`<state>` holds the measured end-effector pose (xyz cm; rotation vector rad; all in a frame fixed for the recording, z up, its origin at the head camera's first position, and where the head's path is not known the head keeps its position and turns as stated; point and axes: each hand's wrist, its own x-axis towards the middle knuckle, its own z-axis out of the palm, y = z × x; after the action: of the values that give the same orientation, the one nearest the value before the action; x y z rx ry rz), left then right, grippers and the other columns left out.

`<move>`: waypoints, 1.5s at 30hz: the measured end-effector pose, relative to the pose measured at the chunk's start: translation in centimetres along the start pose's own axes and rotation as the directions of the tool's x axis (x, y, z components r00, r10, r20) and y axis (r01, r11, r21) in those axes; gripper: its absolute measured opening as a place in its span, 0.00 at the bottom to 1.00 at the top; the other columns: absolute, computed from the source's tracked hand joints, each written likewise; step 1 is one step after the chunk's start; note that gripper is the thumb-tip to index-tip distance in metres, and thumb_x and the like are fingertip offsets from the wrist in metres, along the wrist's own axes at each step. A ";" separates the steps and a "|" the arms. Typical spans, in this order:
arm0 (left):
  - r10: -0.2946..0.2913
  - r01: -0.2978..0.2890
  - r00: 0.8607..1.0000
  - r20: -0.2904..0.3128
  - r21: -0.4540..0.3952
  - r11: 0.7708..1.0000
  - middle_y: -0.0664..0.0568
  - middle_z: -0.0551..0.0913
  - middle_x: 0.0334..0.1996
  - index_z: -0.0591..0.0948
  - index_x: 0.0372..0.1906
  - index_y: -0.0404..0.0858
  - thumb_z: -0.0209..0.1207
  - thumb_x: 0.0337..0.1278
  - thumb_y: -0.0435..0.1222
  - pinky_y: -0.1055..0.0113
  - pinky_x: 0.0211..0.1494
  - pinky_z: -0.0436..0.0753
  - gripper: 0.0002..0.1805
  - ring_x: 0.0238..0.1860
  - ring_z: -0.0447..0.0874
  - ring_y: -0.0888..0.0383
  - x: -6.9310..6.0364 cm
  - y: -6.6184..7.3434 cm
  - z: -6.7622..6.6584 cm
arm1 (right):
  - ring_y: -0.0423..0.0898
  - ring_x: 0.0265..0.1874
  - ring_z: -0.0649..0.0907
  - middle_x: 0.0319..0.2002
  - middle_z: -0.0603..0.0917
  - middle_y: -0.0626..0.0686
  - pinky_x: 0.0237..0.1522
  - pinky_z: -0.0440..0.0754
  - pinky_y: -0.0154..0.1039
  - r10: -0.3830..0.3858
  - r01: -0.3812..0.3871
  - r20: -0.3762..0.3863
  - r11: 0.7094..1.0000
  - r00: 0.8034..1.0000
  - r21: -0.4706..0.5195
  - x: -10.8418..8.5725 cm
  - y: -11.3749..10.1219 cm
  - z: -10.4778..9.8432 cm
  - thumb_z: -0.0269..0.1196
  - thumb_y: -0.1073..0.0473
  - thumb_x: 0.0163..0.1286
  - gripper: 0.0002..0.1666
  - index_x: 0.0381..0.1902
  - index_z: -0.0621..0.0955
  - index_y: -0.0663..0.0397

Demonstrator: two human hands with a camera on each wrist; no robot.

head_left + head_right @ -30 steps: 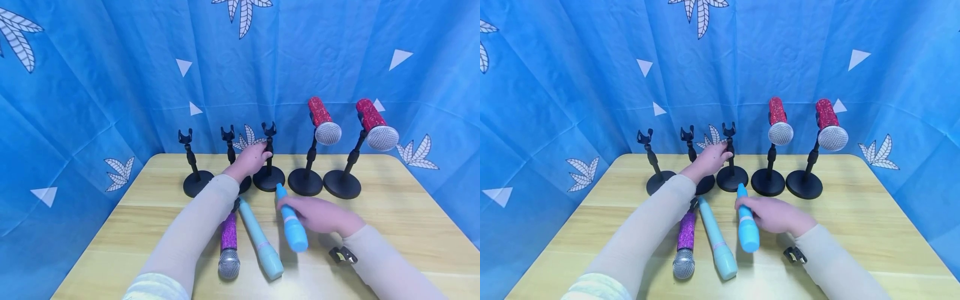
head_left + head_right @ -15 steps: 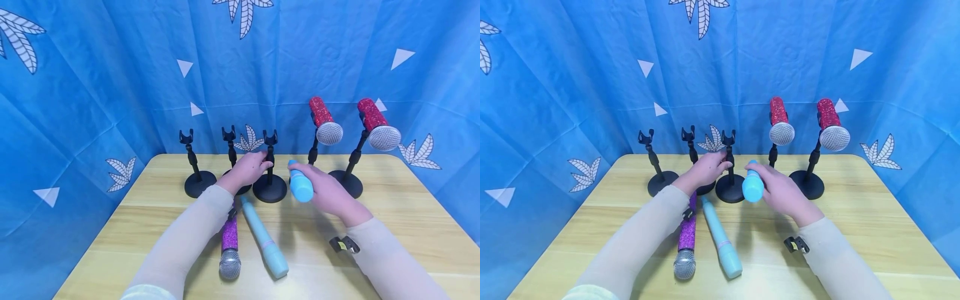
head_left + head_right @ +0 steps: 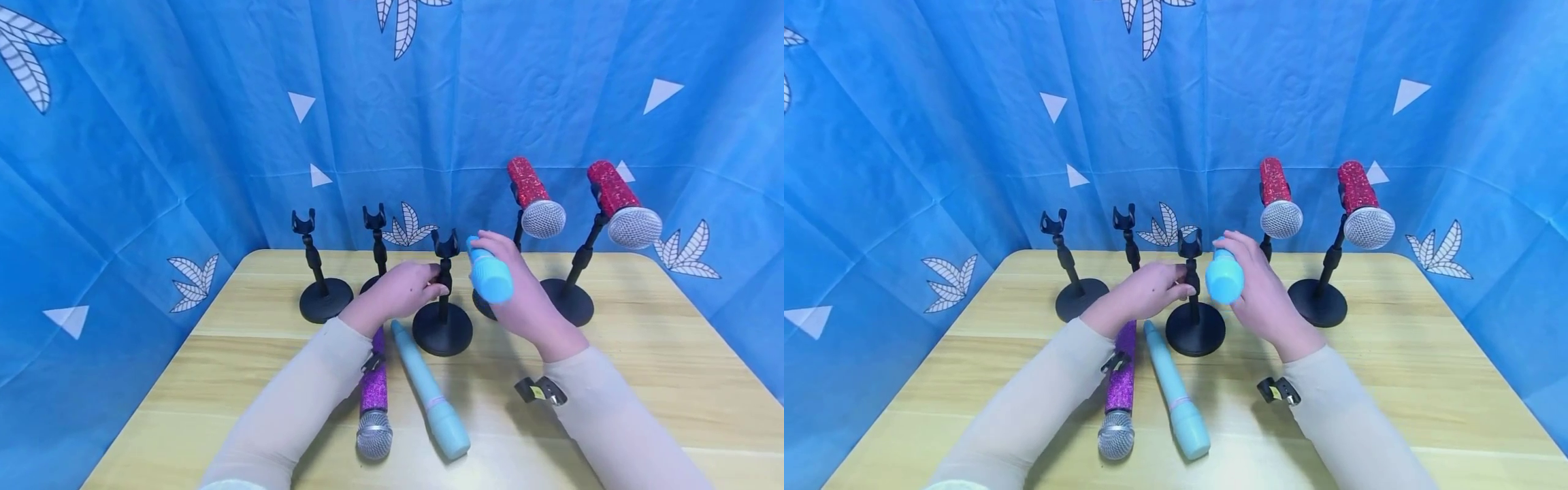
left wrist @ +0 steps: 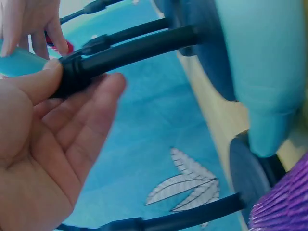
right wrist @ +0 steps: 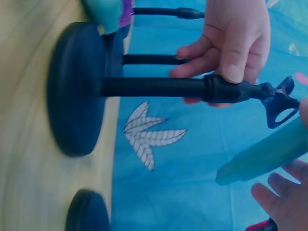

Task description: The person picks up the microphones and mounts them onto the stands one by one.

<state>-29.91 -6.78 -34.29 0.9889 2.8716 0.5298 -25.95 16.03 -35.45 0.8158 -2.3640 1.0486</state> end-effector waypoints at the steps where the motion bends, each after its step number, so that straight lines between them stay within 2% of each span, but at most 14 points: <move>1: 0.000 0.000 1.000 0.004 0.007 1.000 0.57 0.80 0.28 0.79 0.42 0.45 0.55 0.75 0.49 0.65 0.36 0.78 0.12 0.32 0.78 0.58 -0.2 0.1 -0.1 | 0.58 0.73 0.62 0.73 0.62 0.56 0.66 0.65 0.66 0.000 0.000 -0.016 1.000 1.000 0.030 0.3 -0.2 0.0 0.64 0.75 0.66 0.39 0.71 0.65 0.52; 5: 0.013 -0.013 1.000 0.010 0.026 1.000 0.56 0.78 0.25 0.78 0.39 0.44 0.55 0.75 0.49 0.65 0.33 0.77 0.13 0.29 0.77 0.58 -1.0 0.4 -0.1 | 0.55 0.74 0.62 0.72 0.64 0.55 0.67 0.65 0.64 -0.032 0.041 -0.081 0.993 0.996 0.112 1.6 -0.8 0.1 0.63 0.73 0.69 0.35 0.70 0.65 0.53; 9: 0.043 -0.042 0.999 0.016 -0.024 0.999 0.56 0.78 0.23 0.78 0.39 0.45 0.56 0.74 0.48 0.66 0.31 0.76 0.11 0.27 0.77 0.59 -1.7 0.6 0.2 | 0.55 0.73 0.64 0.72 0.65 0.57 0.65 0.68 0.64 -0.104 0.119 -0.120 0.985 0.987 0.126 2.4 -1.0 0.0 0.63 0.77 0.66 0.37 0.70 0.66 0.56; 13: 0.073 -0.072 0.997 0.018 -0.068 0.995 0.59 0.79 0.25 0.79 0.40 0.47 0.57 0.74 0.48 0.66 0.34 0.77 0.10 0.29 0.78 0.60 -2.2 0.9 0.4 | 0.55 0.73 0.65 0.72 0.66 0.58 0.67 0.68 0.59 -0.168 0.187 -0.143 0.973 0.975 0.132 2.9 -1.1 -0.1 0.62 0.79 0.66 0.35 0.69 0.68 0.61; 16: 0.101 -0.099 0.995 0.018 -0.057 0.993 0.60 0.81 0.29 0.79 0.41 0.47 0.57 0.74 0.48 0.66 0.38 0.78 0.10 0.33 0.79 0.61 -2.3 1.2 0.4 | 0.54 0.72 0.67 0.72 0.68 0.56 0.68 0.68 0.55 -0.183 0.208 -0.145 0.961 0.972 0.181 3.3 -1.3 -0.3 0.60 0.77 0.68 0.32 0.68 0.69 0.62; 20: 0.126 -0.125 0.992 0.020 -0.032 0.992 0.60 0.83 0.32 0.80 0.43 0.46 0.58 0.73 0.48 0.66 0.42 0.79 0.10 0.36 0.81 0.62 -2.2 1.8 0.4 | 0.51 0.72 0.67 0.71 0.71 0.53 0.69 0.67 0.55 -0.161 0.183 -0.104 0.947 0.981 0.265 3.7 -1.9 -0.6 0.60 0.72 0.72 0.29 0.69 0.71 0.58; 25: 0.133 -0.133 0.991 0.012 -0.006 0.991 0.60 0.84 0.34 0.82 0.44 0.45 0.59 0.72 0.47 0.66 0.44 0.80 0.10 0.37 0.82 0.63 -2.1 2.2 0.4 | 0.51 0.74 0.65 0.69 0.72 0.54 0.70 0.64 0.59 -0.125 0.126 -0.022 0.949 0.992 0.290 3.9 -2.4 -0.4 0.60 0.68 0.74 0.28 0.70 0.70 0.56; 28: 0.126 -0.127 0.992 0.014 0.009 0.992 0.59 0.85 0.36 0.82 0.45 0.45 0.58 0.73 0.47 0.67 0.44 0.80 0.10 0.38 0.82 0.62 -2.3 2.1 0.5 | 0.50 0.72 0.66 0.70 0.71 0.52 0.69 0.65 0.59 -0.116 0.110 0.004 0.951 0.993 0.288 3.8 -2.5 0.1 0.65 0.69 0.69 0.34 0.71 0.69 0.53; 31: 0.127 -0.127 0.992 0.009 -0.010 0.992 0.58 0.86 0.41 0.81 0.53 0.46 0.58 0.73 0.46 0.66 0.48 0.81 0.13 0.42 0.84 0.62 -2.4 2.0 0.6 | 0.50 0.70 0.67 0.71 0.68 0.52 0.67 0.68 0.57 -0.115 0.099 0.035 0.950 0.993 0.295 3.6 -2.5 0.5 0.73 0.70 0.60 0.45 0.71 0.66 0.51; 33: 0.117 -0.117 0.993 0.010 -0.046 0.992 0.58 0.86 0.44 0.81 0.58 0.48 0.59 0.73 0.45 0.65 0.50 0.81 0.15 0.45 0.84 0.62 -2.4 1.9 0.7 | 0.50 0.69 0.68 0.70 0.68 0.52 0.67 0.69 0.57 -0.100 0.083 0.047 0.958 0.994 0.274 3.6 -2.5 0.7 0.77 0.68 0.54 0.50 0.71 0.65 0.51; 35: 0.102 -0.100 0.995 0.013 -0.107 0.989 0.60 0.86 0.45 0.80 0.62 0.50 0.60 0.72 0.44 0.64 0.52 0.81 0.17 0.46 0.84 0.63 -2.3 1.8 0.8 | 0.51 0.67 0.70 0.69 0.69 0.54 0.66 0.69 0.57 -0.066 0.048 0.066 0.970 0.996 0.237 3.6 -2.3 0.8 0.79 0.64 0.53 0.52 0.71 0.65 0.53; 38: 0.063 -0.057 0.998 0.026 -0.191 0.980 0.60 0.87 0.45 0.81 0.62 0.49 0.61 0.71 0.43 0.63 0.53 0.82 0.18 0.47 0.84 0.63 -2.2 1.8 0.8 | 0.52 0.65 0.72 0.67 0.71 0.55 0.66 0.69 0.59 -0.002 -0.009 0.073 0.988 0.997 0.156 3.7 -2.0 1.1 0.80 0.58 0.54 0.52 0.72 0.66 0.54; 40: 0.054 -0.047 0.998 0.024 -0.217 0.975 0.59 0.87 0.45 0.81 0.61 0.46 0.61 0.71 0.42 0.63 0.53 0.81 0.17 0.47 0.84 0.63 -2.3 1.8 0.8 | 0.51 0.66 0.72 0.67 0.72 0.54 0.67 0.68 0.59 0.008 -0.016 0.061 0.991 0.998 0.131 3.8 -1.7 1.5 0.80 0.57 0.54 0.51 0.72 0.67 0.54; 45: 0.074 -0.071 0.997 0.011 -0.173 0.982 0.58 0.86 0.42 0.84 0.54 0.44 0.59 0.73 0.43 0.66 0.48 0.81 0.12 0.42 0.82 0.63 -2.4 1.9 0.7 | 0.49 0.70 0.70 0.70 0.71 0.49 0.67 0.66 0.60 -0.025 0.025 -0.002 0.980 1.000 0.200 3.7 -1.3 2.1 0.80 0.61 0.54 0.47 0.68 0.69 0.49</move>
<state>-26.72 -6.63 -34.43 1.0670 2.7264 0.7579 -28.16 12.45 -33.92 0.9137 -2.2680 1.2907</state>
